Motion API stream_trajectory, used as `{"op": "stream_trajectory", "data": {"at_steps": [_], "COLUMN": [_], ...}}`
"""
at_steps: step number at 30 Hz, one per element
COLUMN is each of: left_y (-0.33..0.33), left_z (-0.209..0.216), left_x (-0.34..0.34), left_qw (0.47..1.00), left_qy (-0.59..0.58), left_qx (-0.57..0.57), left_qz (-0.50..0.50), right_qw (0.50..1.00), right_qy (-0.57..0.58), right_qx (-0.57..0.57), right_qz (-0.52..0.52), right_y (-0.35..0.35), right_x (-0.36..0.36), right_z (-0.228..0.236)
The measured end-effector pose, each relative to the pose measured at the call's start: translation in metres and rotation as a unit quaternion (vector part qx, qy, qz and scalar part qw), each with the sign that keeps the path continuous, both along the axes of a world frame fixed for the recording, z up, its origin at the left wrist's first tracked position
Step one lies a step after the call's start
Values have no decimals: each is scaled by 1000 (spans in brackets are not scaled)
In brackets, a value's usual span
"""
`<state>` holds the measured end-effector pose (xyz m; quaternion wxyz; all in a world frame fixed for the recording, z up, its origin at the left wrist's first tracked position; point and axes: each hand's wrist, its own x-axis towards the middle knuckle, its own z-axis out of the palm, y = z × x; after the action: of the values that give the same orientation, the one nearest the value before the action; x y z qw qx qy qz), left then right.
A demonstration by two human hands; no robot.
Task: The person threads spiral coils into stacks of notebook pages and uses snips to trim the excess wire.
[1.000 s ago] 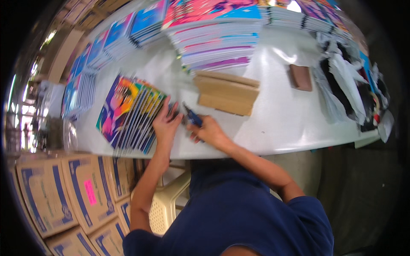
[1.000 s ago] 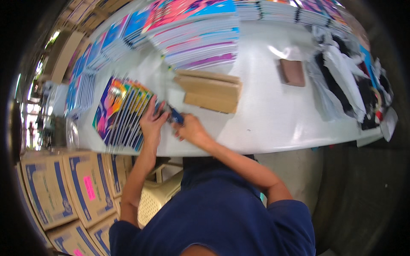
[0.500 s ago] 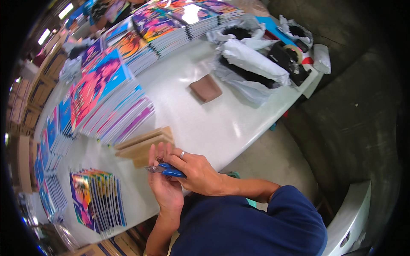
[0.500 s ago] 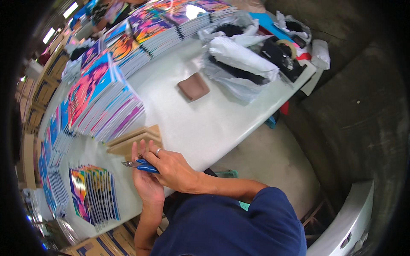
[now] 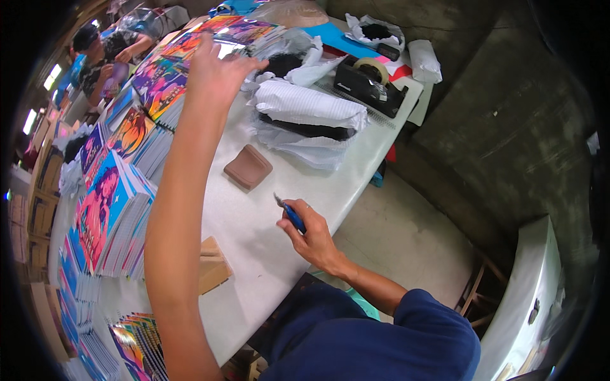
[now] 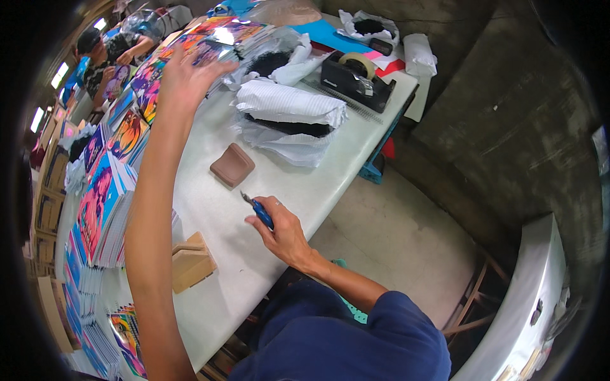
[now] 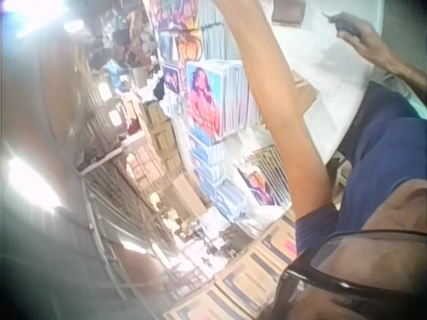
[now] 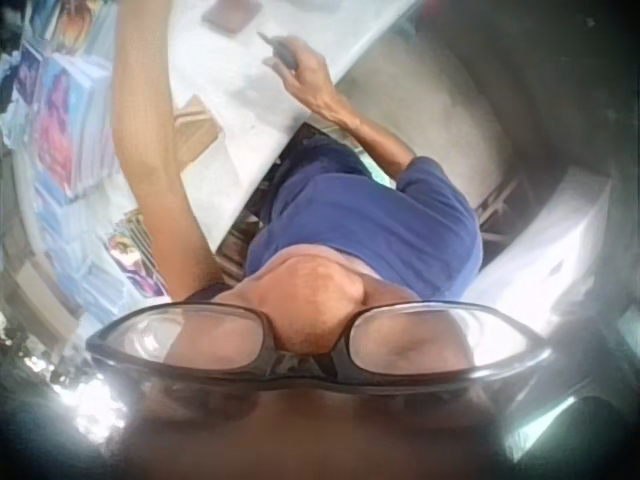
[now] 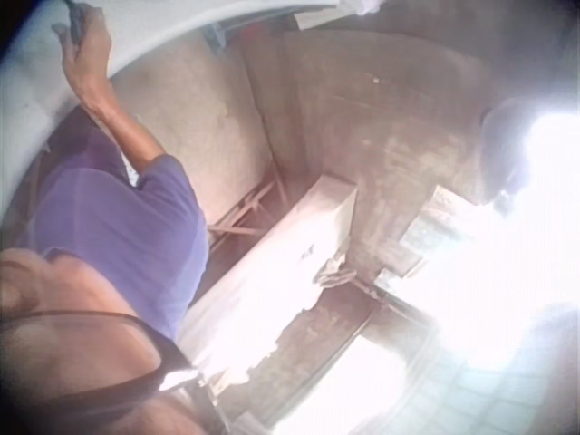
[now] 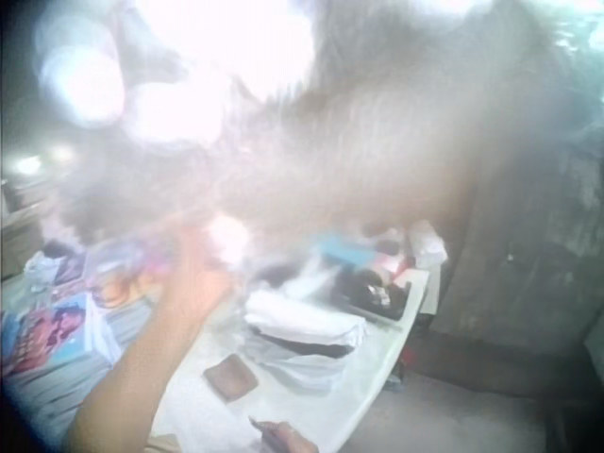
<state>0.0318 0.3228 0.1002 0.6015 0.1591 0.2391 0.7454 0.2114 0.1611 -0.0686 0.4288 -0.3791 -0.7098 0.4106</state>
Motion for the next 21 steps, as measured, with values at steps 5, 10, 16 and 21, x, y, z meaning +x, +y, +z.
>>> {"op": "stream_trajectory", "data": {"at_steps": [5,10,16,21], "left_y": [-23,-213,-470,-607], "left_z": [-26,-85,-160,-276], "left_x": [8,-6,-23,-23], "left_qw": [961,551,296,229], "left_qy": [235,733,614,483], "left_qx": [27,4,-400,-641], "left_qz": [140,399,612,550], "right_qw": [983,925,826,746], "right_qy": [-151,-263,-348,-343], "right_qx": [86,167,277,387], "right_qz": [52,215,346,419], "right_y": [-5,-5,-10,18], "right_x": [-5,-23,-26,-20], "right_z": [-6,-14,-31,-41]}}
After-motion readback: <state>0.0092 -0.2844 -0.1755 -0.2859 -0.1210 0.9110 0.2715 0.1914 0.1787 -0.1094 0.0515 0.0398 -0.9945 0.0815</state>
